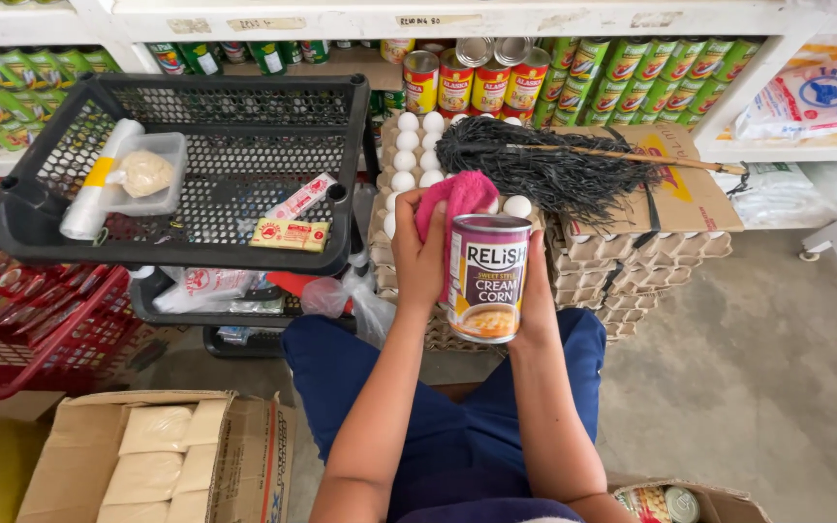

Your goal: Wiping canned goods with a cloth and placing them onto grocery store shelves.

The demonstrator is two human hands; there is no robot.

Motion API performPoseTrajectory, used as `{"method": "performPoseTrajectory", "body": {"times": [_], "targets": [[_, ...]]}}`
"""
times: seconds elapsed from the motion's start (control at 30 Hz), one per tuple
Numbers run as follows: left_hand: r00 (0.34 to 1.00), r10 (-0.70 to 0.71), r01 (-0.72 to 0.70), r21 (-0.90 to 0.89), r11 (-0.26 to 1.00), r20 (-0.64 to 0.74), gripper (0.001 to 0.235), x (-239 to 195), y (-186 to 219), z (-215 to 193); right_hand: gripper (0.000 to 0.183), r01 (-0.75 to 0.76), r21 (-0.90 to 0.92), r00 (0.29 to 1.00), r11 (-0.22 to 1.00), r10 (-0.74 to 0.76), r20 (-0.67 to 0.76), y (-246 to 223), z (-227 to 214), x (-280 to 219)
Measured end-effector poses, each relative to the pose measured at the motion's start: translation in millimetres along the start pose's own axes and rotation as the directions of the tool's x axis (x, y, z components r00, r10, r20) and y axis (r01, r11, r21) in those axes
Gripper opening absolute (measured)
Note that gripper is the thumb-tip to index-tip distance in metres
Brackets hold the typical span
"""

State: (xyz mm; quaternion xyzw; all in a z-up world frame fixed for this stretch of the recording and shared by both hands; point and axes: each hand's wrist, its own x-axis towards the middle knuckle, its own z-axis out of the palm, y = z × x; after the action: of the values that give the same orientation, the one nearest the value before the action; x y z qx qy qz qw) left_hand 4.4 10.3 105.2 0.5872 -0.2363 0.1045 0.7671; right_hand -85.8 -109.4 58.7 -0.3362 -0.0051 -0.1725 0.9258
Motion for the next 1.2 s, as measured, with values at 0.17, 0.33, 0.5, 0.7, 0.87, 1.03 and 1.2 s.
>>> {"method": "performPoseTrajectory", "body": {"times": [0.17, 0.33, 0.5, 0.7, 0.87, 1.03, 1.2], "targets": [[0.999, -0.045, 0.047, 0.133, 0.990, -0.011, 0.029, 12, -3, 7, 0.063, -0.041, 0.169, 0.989, 0.985, 0.064, -0.134, -14, 23, 4], [0.970, 0.233, -0.187, 0.408, 0.894, -0.066, 0.030, 44, -29, 4, 0.070, -0.157, 0.339, 0.987, 0.927, 0.134, 0.091, -37, 20, -2], [0.950, 0.309, -0.245, 0.516, 0.821, -0.041, 0.032, 72, -53, 15, 0.074, -0.046, 0.347, 0.998, 0.937, 0.032, 0.048, -54, 4, -6], [0.915, -0.073, -0.373, 0.902, 0.219, 0.396, 0.054, 77, -100, 20, 0.070, 0.012, 0.370, 1.000, 0.929, -0.020, 0.016, -59, 4, -8], [0.922, 0.000, -0.253, 0.602, 0.757, 0.387, 0.048, 44, -84, 9, 0.070, 0.073, 0.224, 0.990, 0.972, -0.043, -0.136, -55, 8, -7], [0.596, -0.255, 0.216, 0.154, 0.964, 0.761, 0.087, 24, 21, 5, 0.073, 0.154, 0.118, 0.988, 0.981, -0.153, -0.017, -50, 6, 6], [0.626, -0.188, -0.142, 0.347, 0.927, 0.757, 0.100, 33, 57, 3, 0.068, 0.277, -0.095, 0.957, 0.956, -0.283, -0.061, -40, 21, 33]]}}
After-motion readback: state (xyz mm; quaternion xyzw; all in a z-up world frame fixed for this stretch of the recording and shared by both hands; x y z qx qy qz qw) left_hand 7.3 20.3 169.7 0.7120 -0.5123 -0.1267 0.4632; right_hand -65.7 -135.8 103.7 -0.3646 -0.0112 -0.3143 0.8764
